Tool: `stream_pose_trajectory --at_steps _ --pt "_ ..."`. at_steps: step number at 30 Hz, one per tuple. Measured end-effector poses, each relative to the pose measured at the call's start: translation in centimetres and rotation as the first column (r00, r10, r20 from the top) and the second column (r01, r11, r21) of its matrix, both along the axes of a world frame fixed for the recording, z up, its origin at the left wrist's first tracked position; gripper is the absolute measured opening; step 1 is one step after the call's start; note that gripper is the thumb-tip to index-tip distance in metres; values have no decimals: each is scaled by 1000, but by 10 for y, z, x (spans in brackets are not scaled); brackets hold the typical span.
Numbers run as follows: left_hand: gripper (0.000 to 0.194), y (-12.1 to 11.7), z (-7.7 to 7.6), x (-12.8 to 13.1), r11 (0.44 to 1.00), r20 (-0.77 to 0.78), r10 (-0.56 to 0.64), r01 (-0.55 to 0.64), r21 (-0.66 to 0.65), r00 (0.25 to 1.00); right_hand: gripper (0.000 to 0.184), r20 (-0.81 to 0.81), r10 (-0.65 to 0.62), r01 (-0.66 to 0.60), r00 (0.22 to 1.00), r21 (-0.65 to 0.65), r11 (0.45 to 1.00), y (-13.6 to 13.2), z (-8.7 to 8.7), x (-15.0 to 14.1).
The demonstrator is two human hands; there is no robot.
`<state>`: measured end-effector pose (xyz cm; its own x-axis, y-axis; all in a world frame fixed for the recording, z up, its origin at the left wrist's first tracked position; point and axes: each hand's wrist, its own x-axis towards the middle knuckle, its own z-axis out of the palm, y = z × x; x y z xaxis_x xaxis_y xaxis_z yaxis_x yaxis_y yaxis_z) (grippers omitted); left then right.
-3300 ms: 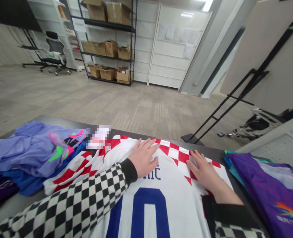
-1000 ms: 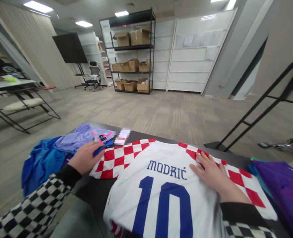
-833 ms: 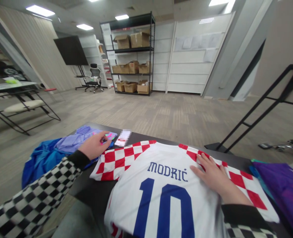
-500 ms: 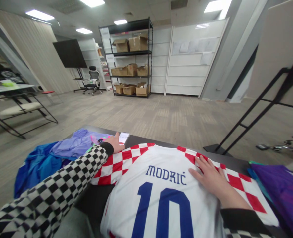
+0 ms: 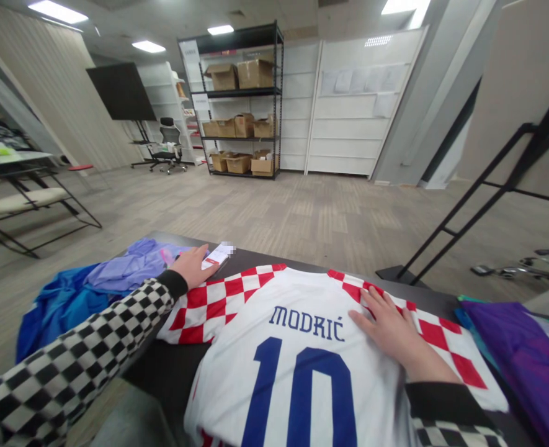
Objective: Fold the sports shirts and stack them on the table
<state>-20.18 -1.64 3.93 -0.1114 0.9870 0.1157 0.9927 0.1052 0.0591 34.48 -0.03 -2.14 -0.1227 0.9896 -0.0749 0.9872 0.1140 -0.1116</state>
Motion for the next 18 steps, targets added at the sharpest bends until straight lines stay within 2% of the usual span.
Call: stream_pose_trajectory --at_steps 2,3,5,7,8,11,14,16,17,18 --pt "45 -25 4 1 995 -7 -53 53 83 999 82 -5 -2 2 1000 -4 1000 1 -1 1" --pt "39 -40 7 1 997 -2 -33 33 67 999 82 -7 -1 1 1000 0 1000 1 -2 1" --pt "35 -68 9 -3 993 12 100 -99 -61 995 81 -11 7 -6 1000 20 1000 3 -6 4" --pt "40 -91 7 -9 954 19 237 -229 -193 971 80 -14 15 -14 1000 51 999 4 -10 6" --pt "42 -99 4 -13 939 36 267 -252 -233 963 80 -17 18 -17 1000 65 998 5 -11 7" --pt "34 -112 -9 -23 948 178 253 -207 -241 951 83 -26 16 -13 1000 83 996 7 -13 8" --pt "21 -114 -20 -27 980 366 188 -150 -132 911 83 -23 11 -10 1000 73 997 7 -10 7" --pt "19 -113 -24 -26 984 508 171 -169 -49 845 83 -17 11 -10 1000 51 999 5 -8 5" --pt "20 -112 -24 -25 980 604 175 -199 -27 778 82 -15 13 -12 1000 44 999 5 -7 5" --pt "21 -112 -24 -22 971 714 180 -236 -21 676 82 -14 16 -15 1000 43 999 4 -6 4"
